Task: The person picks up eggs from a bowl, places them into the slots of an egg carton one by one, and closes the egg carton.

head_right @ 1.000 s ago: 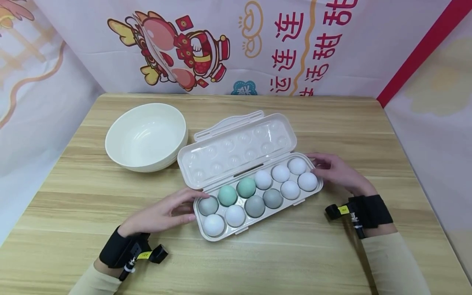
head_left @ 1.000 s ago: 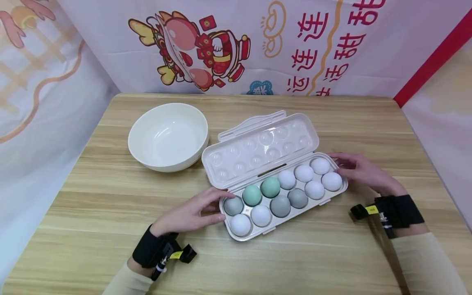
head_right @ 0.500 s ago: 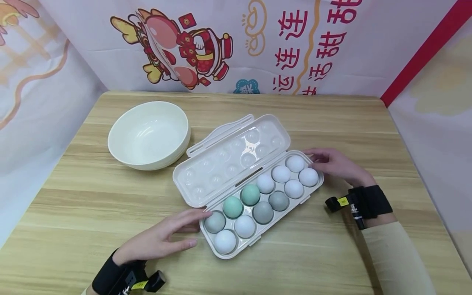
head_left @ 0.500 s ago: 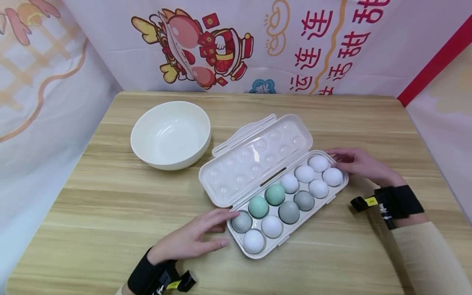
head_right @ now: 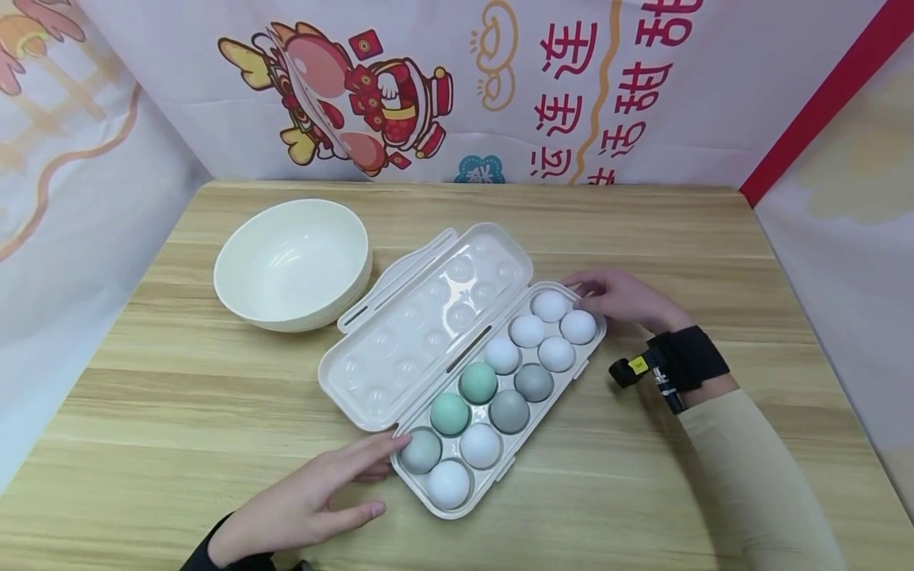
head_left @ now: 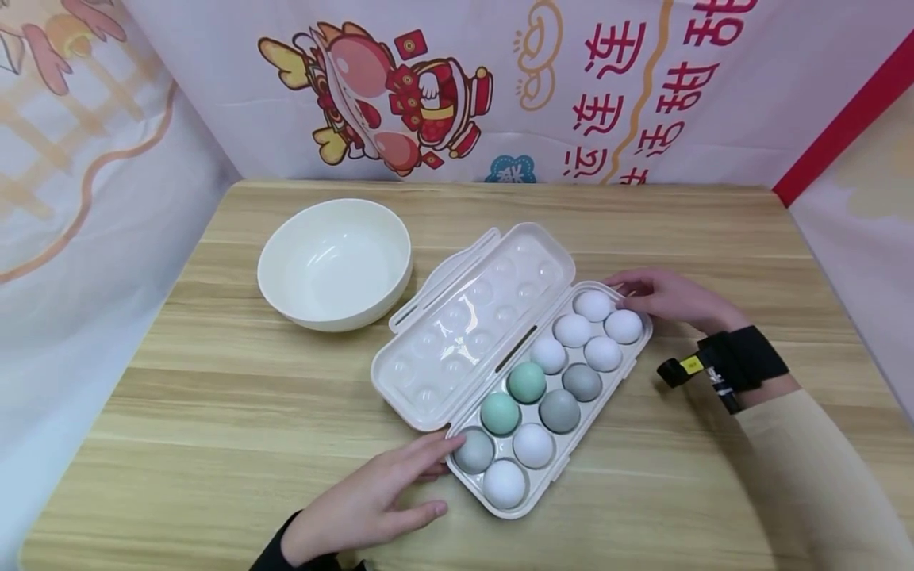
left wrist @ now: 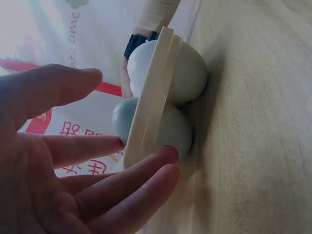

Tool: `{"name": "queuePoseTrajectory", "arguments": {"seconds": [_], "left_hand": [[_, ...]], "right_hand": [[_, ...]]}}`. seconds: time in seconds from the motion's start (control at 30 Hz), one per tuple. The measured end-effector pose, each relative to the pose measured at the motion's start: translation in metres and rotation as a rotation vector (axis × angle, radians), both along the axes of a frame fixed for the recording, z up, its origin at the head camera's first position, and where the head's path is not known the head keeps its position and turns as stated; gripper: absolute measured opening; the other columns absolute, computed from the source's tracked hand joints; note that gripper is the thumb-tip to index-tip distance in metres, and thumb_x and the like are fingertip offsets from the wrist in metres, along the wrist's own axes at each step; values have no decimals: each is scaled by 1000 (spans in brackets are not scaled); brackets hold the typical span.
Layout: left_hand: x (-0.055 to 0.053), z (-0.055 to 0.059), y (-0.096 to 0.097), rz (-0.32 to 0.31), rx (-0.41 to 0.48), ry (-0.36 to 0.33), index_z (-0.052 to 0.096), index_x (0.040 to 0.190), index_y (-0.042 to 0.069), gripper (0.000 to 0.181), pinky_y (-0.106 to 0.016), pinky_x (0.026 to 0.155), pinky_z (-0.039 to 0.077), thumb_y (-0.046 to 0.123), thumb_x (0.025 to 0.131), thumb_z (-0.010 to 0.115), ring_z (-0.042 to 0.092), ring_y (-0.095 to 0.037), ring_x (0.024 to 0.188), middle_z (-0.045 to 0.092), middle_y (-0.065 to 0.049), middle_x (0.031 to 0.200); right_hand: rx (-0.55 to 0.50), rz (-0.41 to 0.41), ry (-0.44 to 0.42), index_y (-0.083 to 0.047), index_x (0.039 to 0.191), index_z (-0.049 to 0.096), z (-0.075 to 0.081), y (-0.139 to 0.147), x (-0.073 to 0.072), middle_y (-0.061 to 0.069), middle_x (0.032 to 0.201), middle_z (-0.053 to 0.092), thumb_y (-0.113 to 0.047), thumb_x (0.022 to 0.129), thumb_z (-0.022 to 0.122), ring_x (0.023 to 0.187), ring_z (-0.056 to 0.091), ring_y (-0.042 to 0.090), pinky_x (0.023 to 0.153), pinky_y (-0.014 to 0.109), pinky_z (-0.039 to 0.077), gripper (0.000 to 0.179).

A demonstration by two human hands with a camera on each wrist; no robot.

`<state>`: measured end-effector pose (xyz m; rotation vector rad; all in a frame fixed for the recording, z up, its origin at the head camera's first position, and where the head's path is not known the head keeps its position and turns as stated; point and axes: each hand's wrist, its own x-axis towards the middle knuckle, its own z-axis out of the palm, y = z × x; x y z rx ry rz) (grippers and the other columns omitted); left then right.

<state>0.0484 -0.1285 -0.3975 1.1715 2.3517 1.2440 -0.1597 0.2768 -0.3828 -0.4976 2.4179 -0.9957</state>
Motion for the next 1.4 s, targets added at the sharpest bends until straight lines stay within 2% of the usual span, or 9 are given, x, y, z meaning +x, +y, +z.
{"name": "queuePoseTrajectory", "arguments": {"seconds": [0.2, 0.3, 0.5, 0.77, 0.93, 1.2, 1.33, 1.4], "left_hand": [[9, 8, 2, 41, -91, 31, 28, 143, 12, 60, -42, 90, 47, 27, 91, 56, 59, -11, 103, 41, -16, 140], [13, 10, 3, 55, -143, 45, 27, 143, 15, 61, -44, 92, 46, 31, 91, 55, 58, -10, 106, 43, -14, 140], [22, 11, 6, 75, -266, 77, 24, 145, 15, 65, -48, 94, 45, 39, 92, 51, 46, -27, 122, 42, -20, 140], [32, 10, 10, 50, -304, 134, 23, 144, 7, 67, -44, 89, 49, 40, 92, 51, 50, -31, 117, 42, -25, 137], [35, 12, 11, 36, -350, 121, 20, 145, 7, 69, -45, 93, 46, 41, 92, 49, 43, -29, 124, 39, -23, 141], [38, 17, 11, 11, -412, 85, 12, 146, 7, 73, -47, 99, 40, 42, 92, 48, 33, -29, 131, 33, -20, 146], [36, 22, 9, 7, -435, 82, 11, 147, 8, 73, -46, 100, 40, 43, 93, 47, 32, -28, 132, 31, -19, 147], [32, 24, 8, 5, -434, 106, 13, 146, 8, 73, -45, 100, 40, 42, 92, 48, 32, -27, 132, 31, -20, 147]], "right_hand": [[-1, -12, -16, -7, 128, 51, -1, -12, -13, 19, 120, 58, -17, 91, 55, 96, 48, 26, 77, 36, 41, 39], [9, -4, -10, -7, 127, 53, 0, -20, -19, 19, 123, 56, -16, 91, 54, 100, 48, 27, 83, 41, 41, 37], [4, 42, 27, -5, 122, 57, 3, -40, -28, 19, 117, 60, -14, 90, 55, 98, 49, 28, 85, 43, 41, 33], [6, 74, 19, -3, 120, 58, 4, -67, -37, 21, 115, 60, -11, 90, 53, 99, 51, 31, 87, 47, 43, 31], [15, 89, 27, -3, 117, 60, 3, -79, -43, 21, 113, 61, -11, 90, 53, 99, 50, 31, 88, 48, 42, 29], [21, 83, 21, -3, 115, 62, 2, -93, -50, 21, 108, 63, -10, 88, 55, 92, 53, 28, 75, 37, 44, 28], [37, 81, 35, -2, 115, 61, 7, -99, -53, 23, 113, 61, -10, 89, 55, 97, 53, 29, 80, 41, 46, 29], [41, 59, 43, -1, 116, 61, 11, -99, -55, 23, 114, 61, -10, 88, 55, 99, 53, 30, 83, 44, 45, 30]]}}
